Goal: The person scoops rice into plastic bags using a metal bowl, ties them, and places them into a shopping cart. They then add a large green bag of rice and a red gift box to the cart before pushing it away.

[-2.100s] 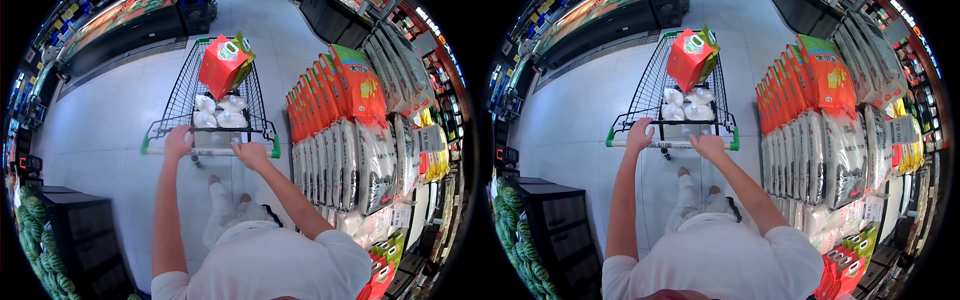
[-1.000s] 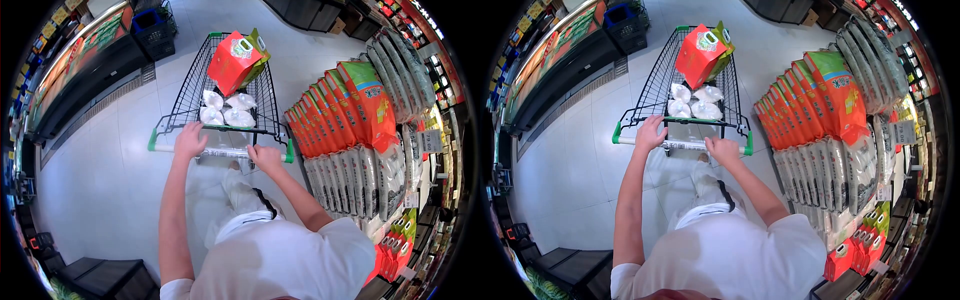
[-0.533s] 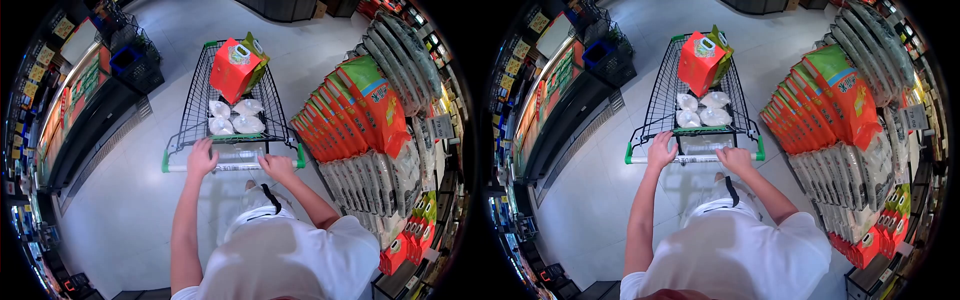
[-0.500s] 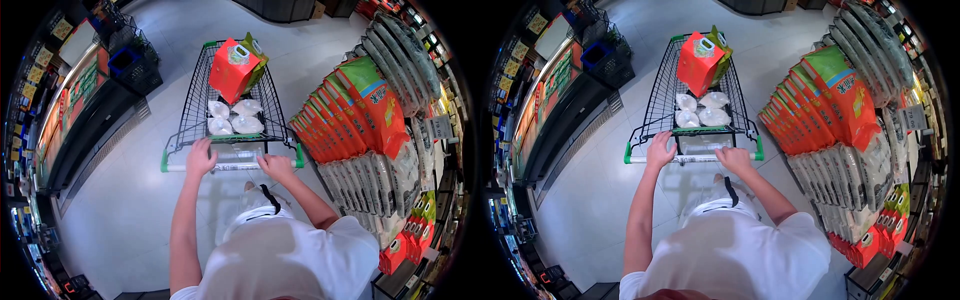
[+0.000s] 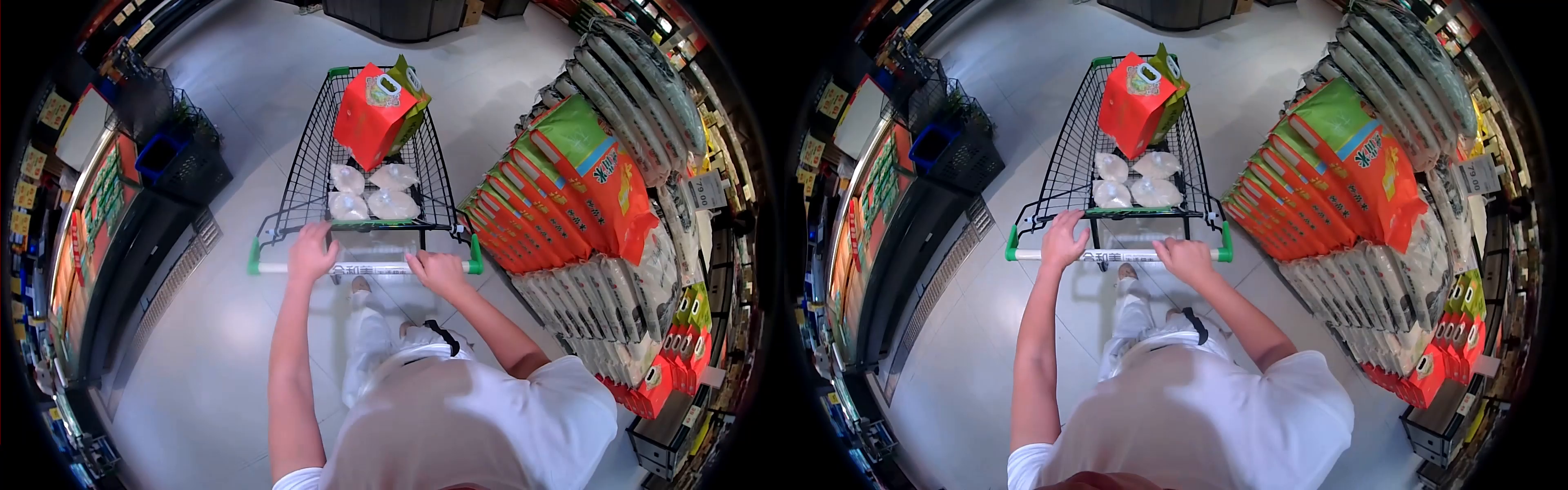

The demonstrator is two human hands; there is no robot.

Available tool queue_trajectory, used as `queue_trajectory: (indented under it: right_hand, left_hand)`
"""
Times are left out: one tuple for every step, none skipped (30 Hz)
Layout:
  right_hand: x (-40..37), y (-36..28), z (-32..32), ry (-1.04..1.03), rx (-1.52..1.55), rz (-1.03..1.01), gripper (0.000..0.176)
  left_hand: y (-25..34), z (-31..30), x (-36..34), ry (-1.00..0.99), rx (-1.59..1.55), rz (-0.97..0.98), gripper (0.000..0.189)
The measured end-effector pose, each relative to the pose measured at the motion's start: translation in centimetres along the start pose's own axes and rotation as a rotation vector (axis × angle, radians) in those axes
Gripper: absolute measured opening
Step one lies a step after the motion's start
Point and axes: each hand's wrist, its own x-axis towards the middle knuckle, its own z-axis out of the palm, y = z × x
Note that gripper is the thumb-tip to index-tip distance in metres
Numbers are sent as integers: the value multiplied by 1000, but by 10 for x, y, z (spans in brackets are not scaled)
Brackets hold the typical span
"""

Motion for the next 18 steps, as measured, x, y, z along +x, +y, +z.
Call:
queue_trajectory:
  right_hand:
    - [13, -1, 0, 18, 2, 11, 48]
    - [26, -2, 2, 37, -11, 18, 48]
    - [9, -12, -4, 26, -1, 2, 48]
    - [23, -11, 2, 43, -20, 11, 48]
    - [33, -9, 7, 55, -43, 28, 48]
    - [41, -12, 9, 69, -62, 41, 47]
    - [50, -14, 12, 79, -74, 61, 46]
    - [61, -16, 14, 92, -70, 81, 46]
    - [71, -17, 15, 105, -66, 104, 45]
    - [54, -26, 6, 85, -39, 105, 44]
    - [68, -24, 10, 105, -53, 126, 44]
    - [77, -23, 12, 123, -65, 141, 43]
    - [84, -24, 15, 145, -77, 149, 43]
    - [93, -21, 18, 168, -83, 163, 43]
    - [102, -18, 22, 190, -88, 177, 43]
    - [109, -13, 26, 209, -94, 193, 43]
    - [87, -17, 19, 184, -72, 184, 43]
    - [101, -14, 24, 212, -88, 200, 43]
  left_hand:
    - [-4, -3, 17, -12, -4, 8, 45]
    - [-10, -3, 32, -24, -26, 23, 46]
    - [-5, -14, 13, -30, 5, 4, 46]
    - [-16, -9, 32, -28, 16, 28, 46]
    - [-25, -4, 45, -30, 29, 43, 47]
    - [-29, -6, 56, -44, 11, 38, 47]
    - [-32, -8, 70, -50, 0, 47, 48]
    - [-35, -10, 85, -61, -9, 59, 48]
    - [-38, -11, 99, -74, -20, 74, 48]
    - [-31, -21, 76, -99, -15, 41, 48]
    - [-39, -16, 96, -106, -11, 63, 48]
    - [-42, -14, 111, -111, -4, 79, 48]
    - [-44, -14, 120, -108, 5, 94, 47]
    - [-45, -13, 132, -132, 3, 77, 47]
    - [-47, -10, 146, -132, -1, 93, 47]
    - [-49, -8, 159, -134, -5, 108, 47]
    - [-39, -17, 132, -154, 8, 74, 47]
    - [-43, -13, 151, -151, -3, 94, 46]
